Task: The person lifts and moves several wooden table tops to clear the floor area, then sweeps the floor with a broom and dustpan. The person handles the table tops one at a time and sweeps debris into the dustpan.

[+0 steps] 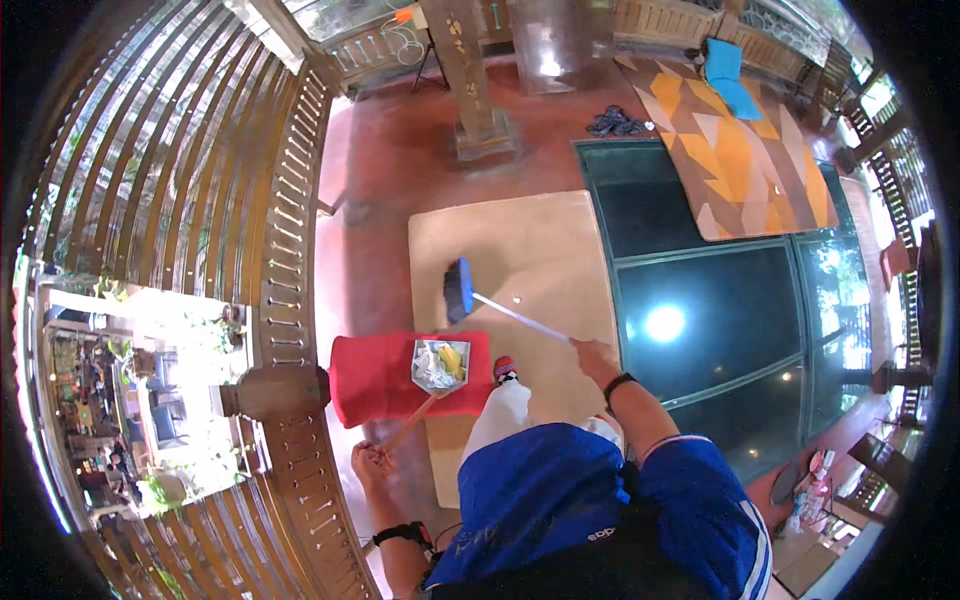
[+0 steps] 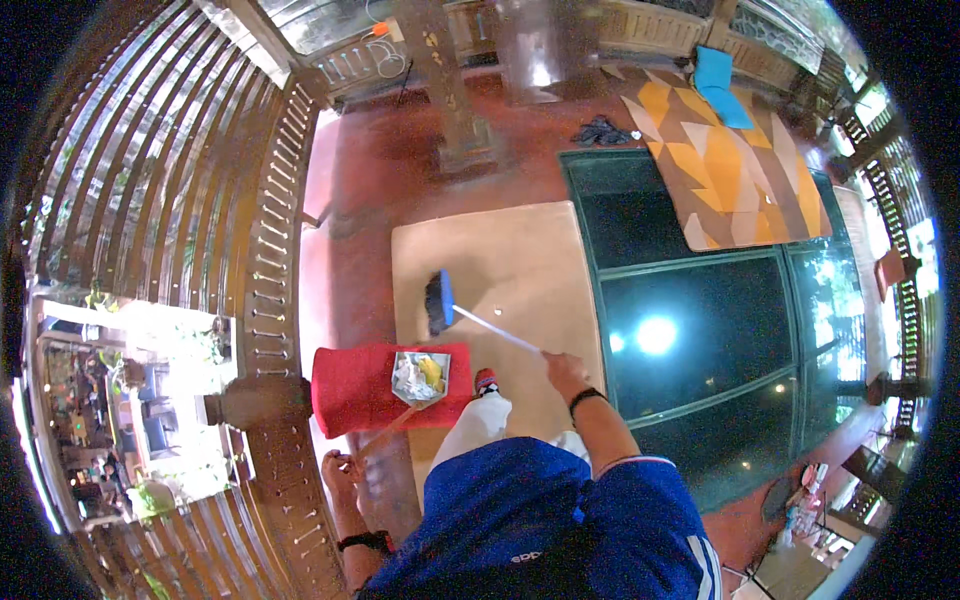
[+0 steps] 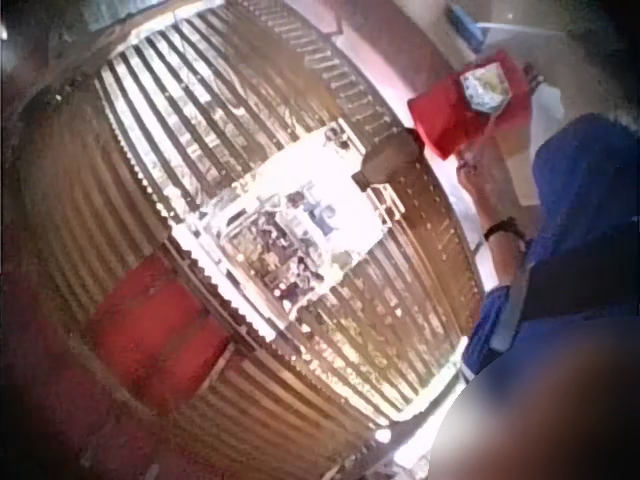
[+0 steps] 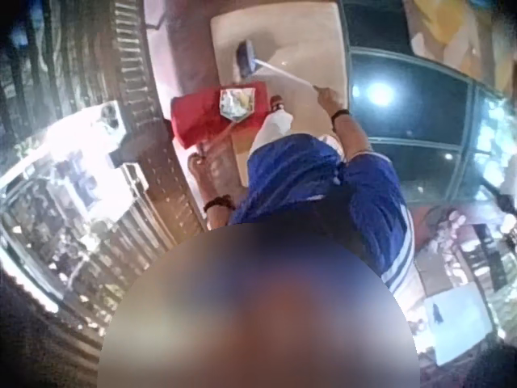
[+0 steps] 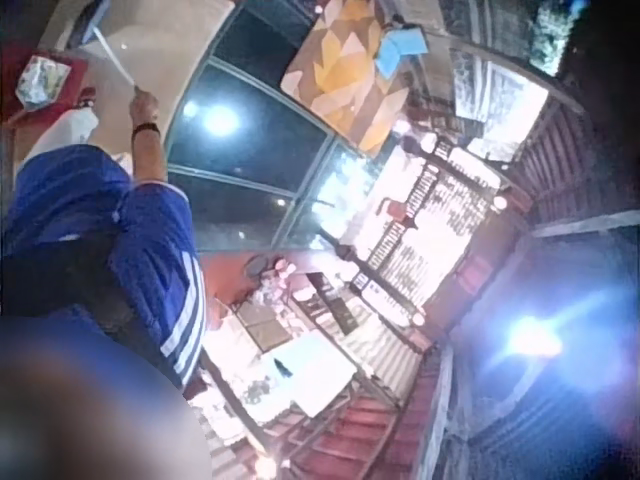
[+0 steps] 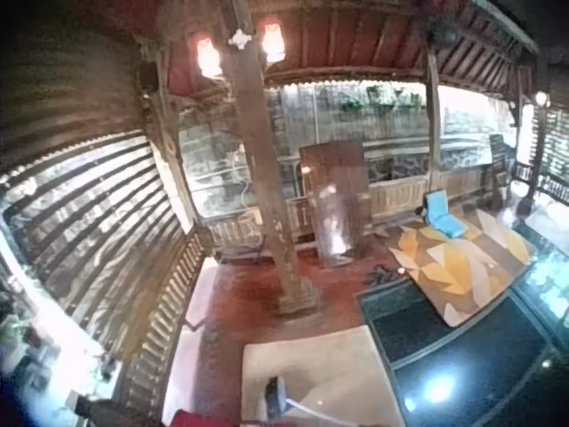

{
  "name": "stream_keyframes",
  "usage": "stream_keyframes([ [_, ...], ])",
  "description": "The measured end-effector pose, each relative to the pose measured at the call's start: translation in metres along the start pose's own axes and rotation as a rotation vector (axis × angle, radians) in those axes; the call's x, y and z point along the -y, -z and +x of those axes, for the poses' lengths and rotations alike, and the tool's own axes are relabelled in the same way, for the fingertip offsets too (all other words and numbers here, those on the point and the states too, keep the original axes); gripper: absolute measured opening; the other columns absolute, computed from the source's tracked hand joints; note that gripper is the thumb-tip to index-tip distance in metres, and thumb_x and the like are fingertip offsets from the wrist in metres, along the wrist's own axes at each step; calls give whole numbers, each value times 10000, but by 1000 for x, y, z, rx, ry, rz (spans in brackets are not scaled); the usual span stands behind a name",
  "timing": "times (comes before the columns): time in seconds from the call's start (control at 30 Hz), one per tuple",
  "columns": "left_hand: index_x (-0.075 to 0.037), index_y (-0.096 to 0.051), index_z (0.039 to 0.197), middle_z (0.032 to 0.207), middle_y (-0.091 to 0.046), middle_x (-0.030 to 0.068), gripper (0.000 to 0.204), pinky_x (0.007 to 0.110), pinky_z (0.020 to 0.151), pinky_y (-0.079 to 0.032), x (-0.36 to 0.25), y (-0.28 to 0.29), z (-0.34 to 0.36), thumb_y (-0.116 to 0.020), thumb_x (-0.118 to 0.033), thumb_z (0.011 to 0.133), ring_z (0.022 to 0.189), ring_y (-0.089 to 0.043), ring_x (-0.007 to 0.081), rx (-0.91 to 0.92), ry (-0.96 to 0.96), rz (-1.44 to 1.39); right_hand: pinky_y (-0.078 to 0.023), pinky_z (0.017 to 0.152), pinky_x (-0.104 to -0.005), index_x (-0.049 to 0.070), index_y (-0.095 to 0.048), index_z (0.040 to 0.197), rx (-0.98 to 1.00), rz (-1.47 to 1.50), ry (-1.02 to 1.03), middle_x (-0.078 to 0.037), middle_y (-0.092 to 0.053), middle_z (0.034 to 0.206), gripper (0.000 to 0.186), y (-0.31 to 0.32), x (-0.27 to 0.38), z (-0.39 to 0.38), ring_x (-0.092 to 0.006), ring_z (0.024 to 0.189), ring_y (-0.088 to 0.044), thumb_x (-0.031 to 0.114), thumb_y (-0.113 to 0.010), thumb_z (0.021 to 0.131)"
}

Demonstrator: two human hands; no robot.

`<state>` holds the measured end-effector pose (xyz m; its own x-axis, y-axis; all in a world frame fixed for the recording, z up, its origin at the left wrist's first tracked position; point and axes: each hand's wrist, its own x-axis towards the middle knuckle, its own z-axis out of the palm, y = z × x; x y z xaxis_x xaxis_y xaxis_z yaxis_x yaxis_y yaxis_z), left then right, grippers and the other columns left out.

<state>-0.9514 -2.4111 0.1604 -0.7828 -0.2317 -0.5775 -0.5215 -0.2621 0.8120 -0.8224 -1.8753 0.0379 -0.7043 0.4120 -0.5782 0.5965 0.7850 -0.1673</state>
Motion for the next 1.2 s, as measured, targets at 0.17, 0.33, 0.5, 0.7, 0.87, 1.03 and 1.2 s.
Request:
stream_keyframes([
  [0.17,-90,-508,1036,732,-572,99,197,393,489,-532,-5,2,129,-517,-185,864,478,-517,165,316,211,-266,-560,731,-432,324,-426,1404,88,-146,-270,-114,-704,921,460,47,-67,-93,-313,858,-691,204,-440,961],
  [0.33,-126,-538,1013,791,-576,31,160,460,672,-571,-63,-100,148,-536,-237,897,681,-586,180,423,33,142,-562,666,-454,304,-451,1395,4,-147,-537,-142,-698,909,455,25,-110,-185,-333,814,-692,195,-462,953],
  [0.5,-131,-526,1014,792,-570,55,135,493,698,-573,-86,-145,181,-473,-211,919,701,-582,193,304,36,324,-552,669,-462,355,-476,1363,-55,26,-626,-171,-689,902,431,43,-88,-223,-355,784,-685,228,-476,951],
  [0.7,-132,-503,1018,751,-556,39,113,523,743,-555,-78,-173,193,-463,-160,917,551,-530,156,325,80,252,-542,650,-481,376,-427,1381,-106,87,-610,-162,-688,882,448,54,-53,-222,-368,765,-679,247,-452,953],
  [0.87,-136,-496,1015,737,-547,29,140,560,799,-514,-78,-195,187,-503,-115,876,499,-484,142,320,70,243,-542,662,-482,423,-406,1385,-33,146,-501,-149,-684,910,453,64,-2,-155,-361,800,-678,273,-428,958],
  [1.03,-119,-496,1001,821,-523,44,285,559,766,-527,-64,-205,189,-496,-68,721,676,-548,180,380,66,344,-549,671,-462,451,-446,1360,-80,159,-400,-131,-691,924,440,53,3,-105,-333,815,-687,266,-427,961],
  [1.2,-100,-471,1061,918,-580,110,349,553,808,-528,-51,-234,179,-510,-45,719,722,-571,194,384,109,355,-562,666,-423,454,-419,1381,-8,72,-475,-89,-705,929,498,55,-35,-103,-291,818,-701,204,-424,950],
])
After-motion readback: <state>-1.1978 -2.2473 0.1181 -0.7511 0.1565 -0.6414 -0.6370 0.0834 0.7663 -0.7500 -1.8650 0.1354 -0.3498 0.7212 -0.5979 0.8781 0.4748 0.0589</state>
